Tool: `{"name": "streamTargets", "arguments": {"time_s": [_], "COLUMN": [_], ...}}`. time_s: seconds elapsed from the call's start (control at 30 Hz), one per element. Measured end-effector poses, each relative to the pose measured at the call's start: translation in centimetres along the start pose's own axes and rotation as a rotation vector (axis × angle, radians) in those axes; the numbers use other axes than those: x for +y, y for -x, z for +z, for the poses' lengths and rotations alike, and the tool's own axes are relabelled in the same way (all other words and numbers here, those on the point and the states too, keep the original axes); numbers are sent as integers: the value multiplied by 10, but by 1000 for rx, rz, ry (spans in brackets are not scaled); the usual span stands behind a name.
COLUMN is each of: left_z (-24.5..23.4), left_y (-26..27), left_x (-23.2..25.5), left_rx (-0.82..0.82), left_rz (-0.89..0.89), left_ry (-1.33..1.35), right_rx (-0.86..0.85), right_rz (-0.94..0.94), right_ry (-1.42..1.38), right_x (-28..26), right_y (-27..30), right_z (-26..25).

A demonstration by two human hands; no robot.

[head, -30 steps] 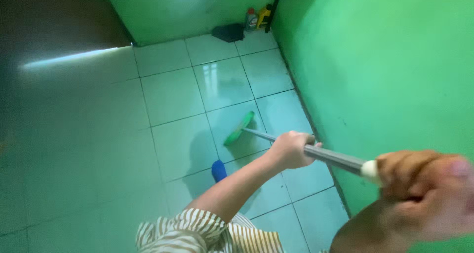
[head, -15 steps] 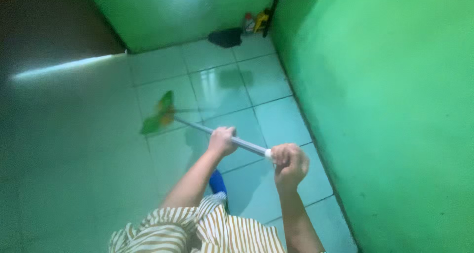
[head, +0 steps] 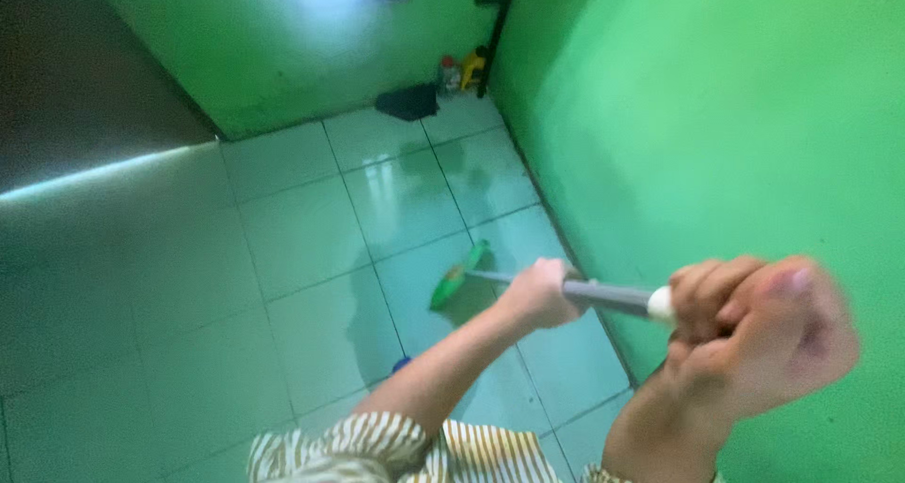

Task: The person sweeps the tiled floor using a broom, pushing debris along the base of the wall and toward a doorway.

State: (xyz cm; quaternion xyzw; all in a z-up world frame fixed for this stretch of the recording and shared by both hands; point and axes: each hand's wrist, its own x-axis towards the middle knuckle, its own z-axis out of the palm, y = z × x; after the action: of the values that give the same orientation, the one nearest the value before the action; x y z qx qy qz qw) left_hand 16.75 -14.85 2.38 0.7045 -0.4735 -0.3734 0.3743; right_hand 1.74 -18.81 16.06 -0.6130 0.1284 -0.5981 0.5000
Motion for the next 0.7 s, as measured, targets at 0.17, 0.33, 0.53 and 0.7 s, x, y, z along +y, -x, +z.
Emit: {"name": "streamTargets", "arguments": {"time_s": [0.17, 0.33, 0.53, 0.7], "left_z": [24, 7, 4, 22], "left_y": [0, -2, 15, -22], "left_x": [-50, -116, -151, -191], "left_rx": [155, 307, 366, 447], "left_rz": [159, 43, -42, -68], "left_ry": [41, -187, -258, -265], "right_rx": [-44, -53, -130, -188], "right_rz": [6, 163, 205, 136], "right_ry": [46, -252, -401, -458], "right_x": [6, 68, 93, 168], "right_y": [-16, -2, 33, 25], "right_z": [34, 49, 33, -6]}}
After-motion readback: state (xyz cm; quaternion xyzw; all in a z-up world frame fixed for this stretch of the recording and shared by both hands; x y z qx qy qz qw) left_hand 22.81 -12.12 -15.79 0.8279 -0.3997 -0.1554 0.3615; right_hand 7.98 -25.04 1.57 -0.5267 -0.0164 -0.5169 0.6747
